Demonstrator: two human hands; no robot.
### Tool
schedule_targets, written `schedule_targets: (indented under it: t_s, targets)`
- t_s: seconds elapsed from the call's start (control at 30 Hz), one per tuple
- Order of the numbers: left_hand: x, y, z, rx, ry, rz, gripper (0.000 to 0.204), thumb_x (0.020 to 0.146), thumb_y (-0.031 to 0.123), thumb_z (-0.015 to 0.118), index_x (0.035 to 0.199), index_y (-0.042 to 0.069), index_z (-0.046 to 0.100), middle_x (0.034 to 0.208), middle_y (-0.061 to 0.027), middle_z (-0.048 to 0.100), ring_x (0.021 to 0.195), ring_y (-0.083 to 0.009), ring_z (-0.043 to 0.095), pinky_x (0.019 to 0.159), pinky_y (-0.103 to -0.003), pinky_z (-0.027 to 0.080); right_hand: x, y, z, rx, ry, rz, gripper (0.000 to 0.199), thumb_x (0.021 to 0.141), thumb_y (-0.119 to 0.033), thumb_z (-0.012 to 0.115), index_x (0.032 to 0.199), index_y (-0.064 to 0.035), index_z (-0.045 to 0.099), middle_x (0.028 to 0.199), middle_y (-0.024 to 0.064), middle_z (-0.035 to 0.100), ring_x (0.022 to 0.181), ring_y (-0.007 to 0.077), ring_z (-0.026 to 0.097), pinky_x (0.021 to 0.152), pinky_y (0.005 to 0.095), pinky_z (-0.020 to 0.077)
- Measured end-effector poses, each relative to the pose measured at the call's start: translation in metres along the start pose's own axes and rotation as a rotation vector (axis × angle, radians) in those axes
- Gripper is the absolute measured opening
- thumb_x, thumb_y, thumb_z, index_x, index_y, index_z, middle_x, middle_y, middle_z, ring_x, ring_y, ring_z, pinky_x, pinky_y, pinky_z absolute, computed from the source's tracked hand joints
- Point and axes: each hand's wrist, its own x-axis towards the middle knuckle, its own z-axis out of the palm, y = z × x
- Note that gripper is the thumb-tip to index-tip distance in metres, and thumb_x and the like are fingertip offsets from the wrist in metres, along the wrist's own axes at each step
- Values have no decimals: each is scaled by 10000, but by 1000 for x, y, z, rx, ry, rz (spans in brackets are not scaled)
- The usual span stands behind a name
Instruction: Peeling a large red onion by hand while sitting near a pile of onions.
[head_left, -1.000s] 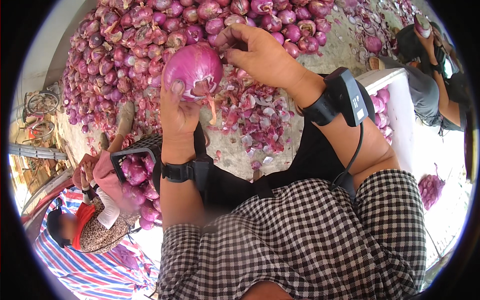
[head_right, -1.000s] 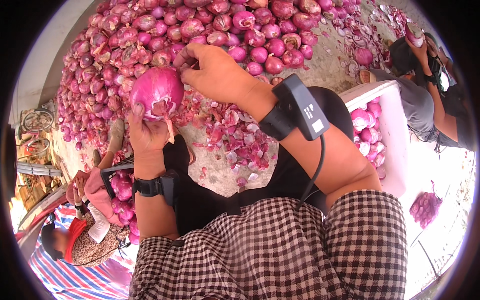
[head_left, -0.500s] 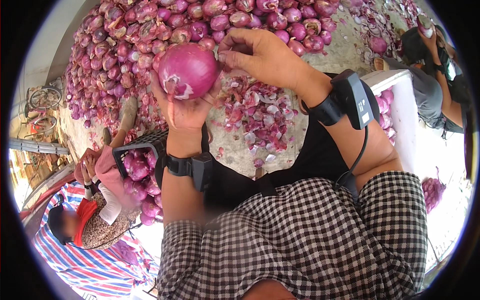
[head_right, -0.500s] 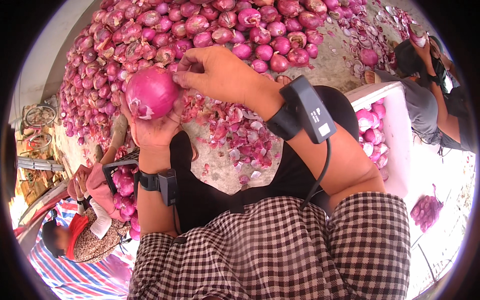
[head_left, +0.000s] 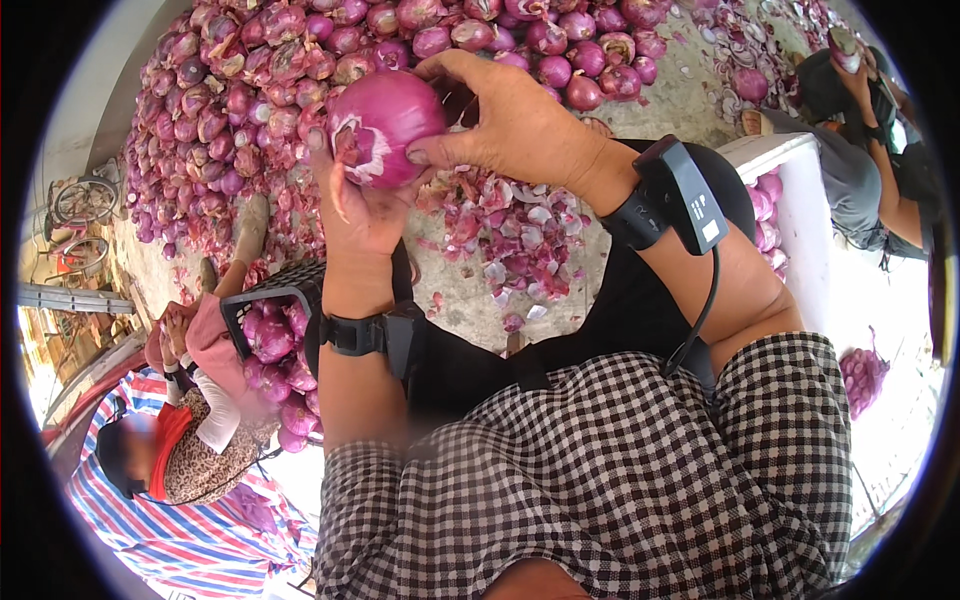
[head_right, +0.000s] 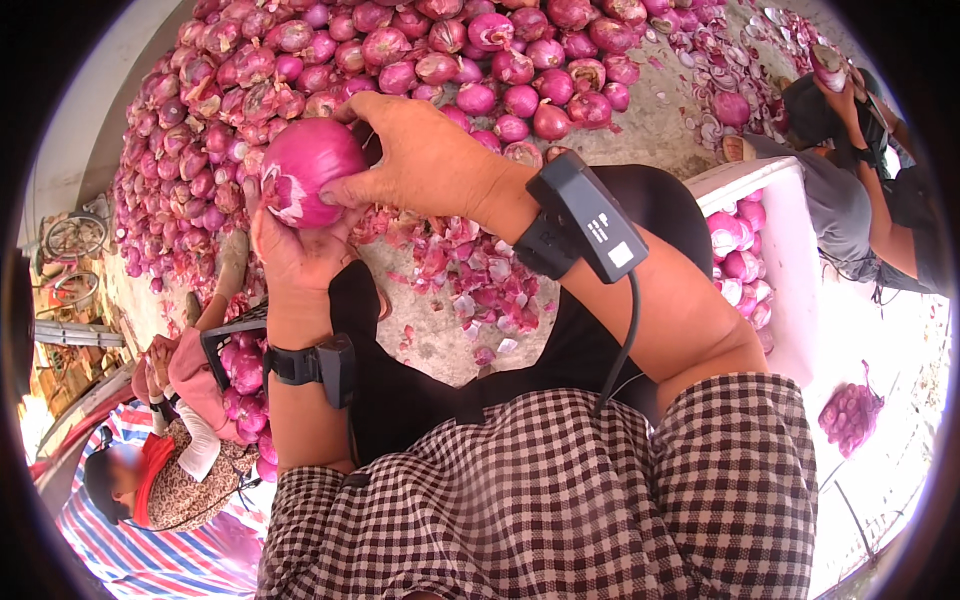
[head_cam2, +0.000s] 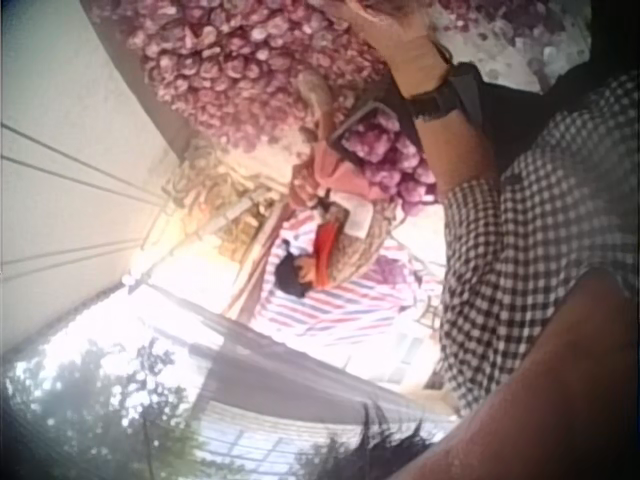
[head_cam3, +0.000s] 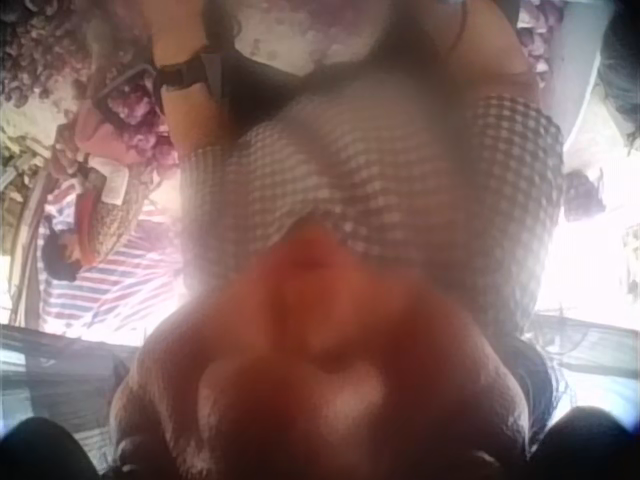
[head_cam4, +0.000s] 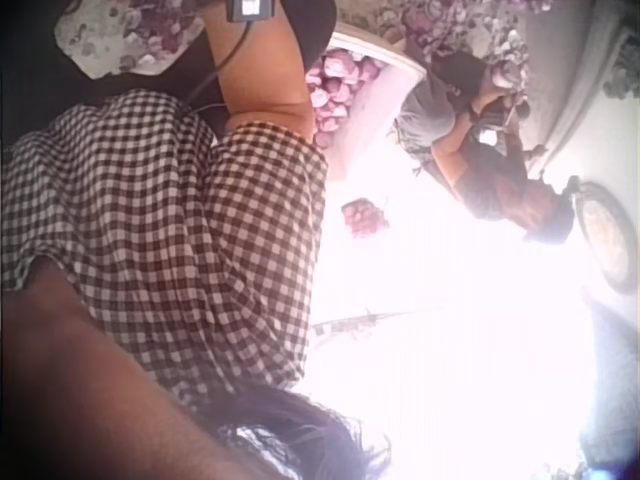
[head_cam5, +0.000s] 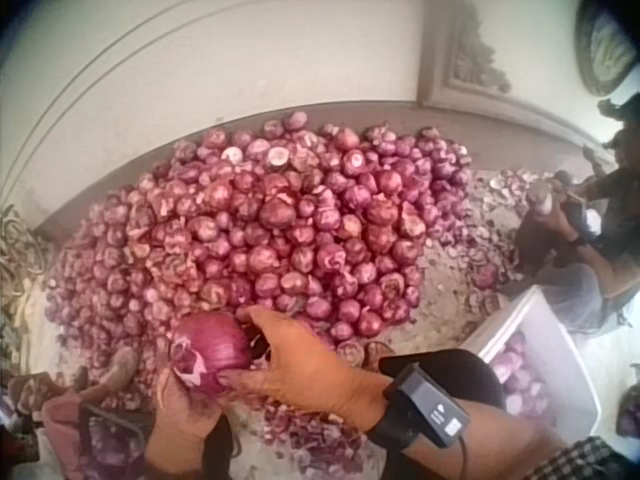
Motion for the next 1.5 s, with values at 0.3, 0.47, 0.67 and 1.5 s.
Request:
schedule_targets:
  t_s: [0.3, 0.47, 0.67, 1.5]
  targets:
    - [-10, 8, -5, 38, -265, 37, 560, 879, 396, 490, 1308, 42, 427, 1291, -159, 499, 1190, -325, 503, 931, -532, 461, 3, -1, -10, 118, -37, 73, 581, 751, -294, 777, 1211, -23, 548, 1028, 111, 639, 955, 176, 604, 837, 303, 489]
    - [-7, 8, -15, -227, -579, -90, 554, 849, 350, 545, 1295, 40, 433, 1285, -157, 494, 1139, -359, 522, 852, -546, 491, 6, 4, -12, 293, -17, 182, 584, 788, -348, 748, 1214, 0, 548, 1037, 112, 637, 964, 174, 600, 835, 295, 487]
    - [-5, -3, -22, -5, -367, 64, 496, 850, 241, 616, 1275, 51, 446, 1266, -135, 512, 1132, -327, 539, 864, -501, 512, 6, 2, -10, 247, -36, 231, 569, 834, -389, 694, 1218, 5, 547, 1022, 106, 632, 941, 155, 592, 801, 280, 490]
    - [0, -17, -2, 153, -104, 263, 644, 828, 442, 670, 1303, 72, 442, 1246, -110, 547, 1134, -276, 552, 970, -465, 469, -4, 3, 17, -161, -3, -122, 597, 750, -236, 623, 1226, 83, 457, 1007, 293, 534, 1000, 402, 523, 890, 438, 454]
